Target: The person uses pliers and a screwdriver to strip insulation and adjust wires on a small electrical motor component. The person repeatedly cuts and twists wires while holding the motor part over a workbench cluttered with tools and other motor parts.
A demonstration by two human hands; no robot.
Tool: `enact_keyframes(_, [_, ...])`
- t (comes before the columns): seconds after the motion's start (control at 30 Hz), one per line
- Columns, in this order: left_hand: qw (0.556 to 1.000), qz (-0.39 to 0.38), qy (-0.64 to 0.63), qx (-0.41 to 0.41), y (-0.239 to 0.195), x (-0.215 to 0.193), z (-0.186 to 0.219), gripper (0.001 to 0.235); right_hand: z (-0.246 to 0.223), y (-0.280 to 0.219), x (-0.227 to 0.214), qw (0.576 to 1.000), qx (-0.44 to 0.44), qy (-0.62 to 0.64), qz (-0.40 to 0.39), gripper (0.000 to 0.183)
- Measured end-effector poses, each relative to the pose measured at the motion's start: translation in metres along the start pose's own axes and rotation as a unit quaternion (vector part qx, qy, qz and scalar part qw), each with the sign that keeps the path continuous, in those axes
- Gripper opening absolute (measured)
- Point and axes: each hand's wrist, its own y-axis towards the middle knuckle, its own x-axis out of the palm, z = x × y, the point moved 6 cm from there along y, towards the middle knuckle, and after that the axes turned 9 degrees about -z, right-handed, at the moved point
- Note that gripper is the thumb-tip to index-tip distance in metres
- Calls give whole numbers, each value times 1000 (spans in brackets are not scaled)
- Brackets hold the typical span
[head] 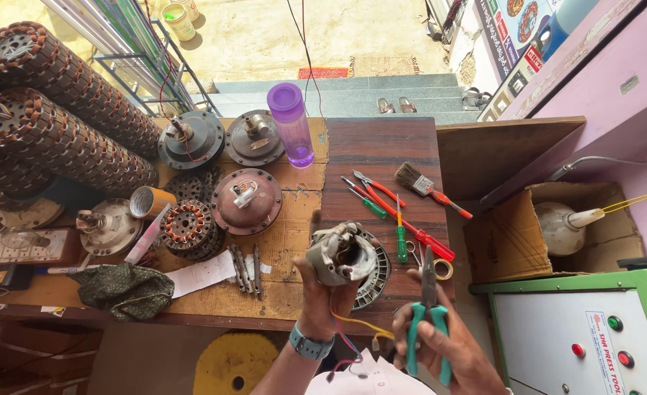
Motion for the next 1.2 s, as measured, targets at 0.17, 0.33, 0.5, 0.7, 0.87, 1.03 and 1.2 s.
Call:
enact_keyframes(0.17, [1000,11,2,2,-1,-15,4,93,-1,-6,-32,996,6,63,58,85])
enact_keyframes(0.33, [902,-16,430,22,-8,-12,19,118,4,-19,-35,996,43,67,27,75])
enact_keyframes(0.5, [696,-132,690,147,-9,24,18,117,0,-24,-13,977,134,-163,6,79])
enact_keyframes(0.7, [628,-198,733,168,-5,35,15,113,7,-20,-6,927,237,-277,82,87])
enact_keyframes(0.87, [601,-231,753,139,-5,34,9,107,8,-18,-5,890,273,-360,63,86])
enact_keyframes(1.03, [563,-235,783,122,-5,32,8,100,3,-18,7,912,246,-328,28,81])
enact_keyframes(1.2, [538,-216,805,121,-3,41,7,94,1,-13,12,890,232,-390,49,73])
